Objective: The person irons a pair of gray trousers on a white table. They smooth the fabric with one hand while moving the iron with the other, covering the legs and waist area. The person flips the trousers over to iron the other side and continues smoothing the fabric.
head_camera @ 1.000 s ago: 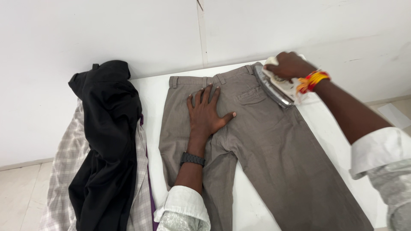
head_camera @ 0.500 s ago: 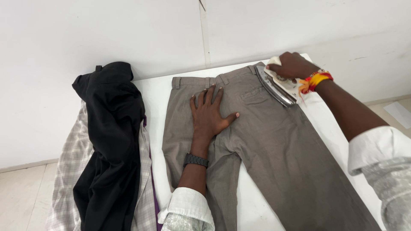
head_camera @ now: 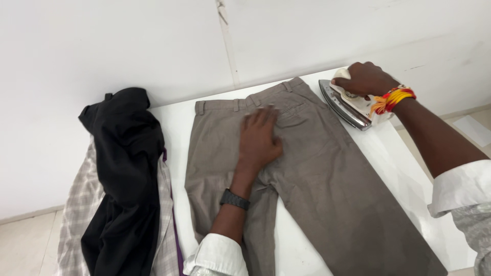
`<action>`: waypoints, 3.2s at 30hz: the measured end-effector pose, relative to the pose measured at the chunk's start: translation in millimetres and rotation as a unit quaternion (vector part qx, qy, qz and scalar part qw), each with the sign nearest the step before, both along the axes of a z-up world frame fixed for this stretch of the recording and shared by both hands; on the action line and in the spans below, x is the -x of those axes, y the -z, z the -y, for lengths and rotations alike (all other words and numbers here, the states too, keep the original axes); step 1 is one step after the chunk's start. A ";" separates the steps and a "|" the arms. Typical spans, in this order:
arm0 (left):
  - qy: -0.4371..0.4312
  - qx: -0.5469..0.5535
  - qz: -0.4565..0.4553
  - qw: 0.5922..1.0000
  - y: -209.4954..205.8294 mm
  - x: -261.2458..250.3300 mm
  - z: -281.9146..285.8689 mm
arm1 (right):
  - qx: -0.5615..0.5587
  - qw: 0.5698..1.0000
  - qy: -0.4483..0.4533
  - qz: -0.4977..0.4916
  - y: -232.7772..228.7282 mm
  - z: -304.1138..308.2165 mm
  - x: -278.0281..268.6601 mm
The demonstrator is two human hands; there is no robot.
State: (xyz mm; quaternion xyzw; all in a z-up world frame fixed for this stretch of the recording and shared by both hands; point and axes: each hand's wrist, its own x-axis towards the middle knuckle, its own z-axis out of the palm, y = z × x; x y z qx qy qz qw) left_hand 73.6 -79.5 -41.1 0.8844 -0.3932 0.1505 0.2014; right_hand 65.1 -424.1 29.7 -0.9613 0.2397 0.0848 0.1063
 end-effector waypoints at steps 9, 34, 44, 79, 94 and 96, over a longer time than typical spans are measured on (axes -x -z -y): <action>0.092 0.050 0.006 0.994 8.4 32.0 26.8 | 0.219 0.947 -0.135 0.192 10.3 -12.1 6.7; 0.062 0.111 0.020 0.992 14.5 24.8 23.2 | 0.021 0.975 -0.173 0.139 35.0 -62.8 -73.8; 0.060 0.138 0.017 0.988 12.7 27.0 21.3 | 0.006 0.958 -0.183 0.220 49.8 -56.0 -98.3; 0.053 0.128 0.022 0.990 20.9 22.7 25.0 | 0.134 0.912 -0.373 0.102 23.2 -59.3 -109.7; 0.057 0.129 0.005 0.990 25.9 21.2 25.2 | 0.114 0.922 -0.362 0.074 17.4 -57.5 -100.9; 0.059 0.132 0.003 0.990 26.3 20.7 25.8 | 0.124 0.930 -0.340 0.054 12.2 -59.2 -98.1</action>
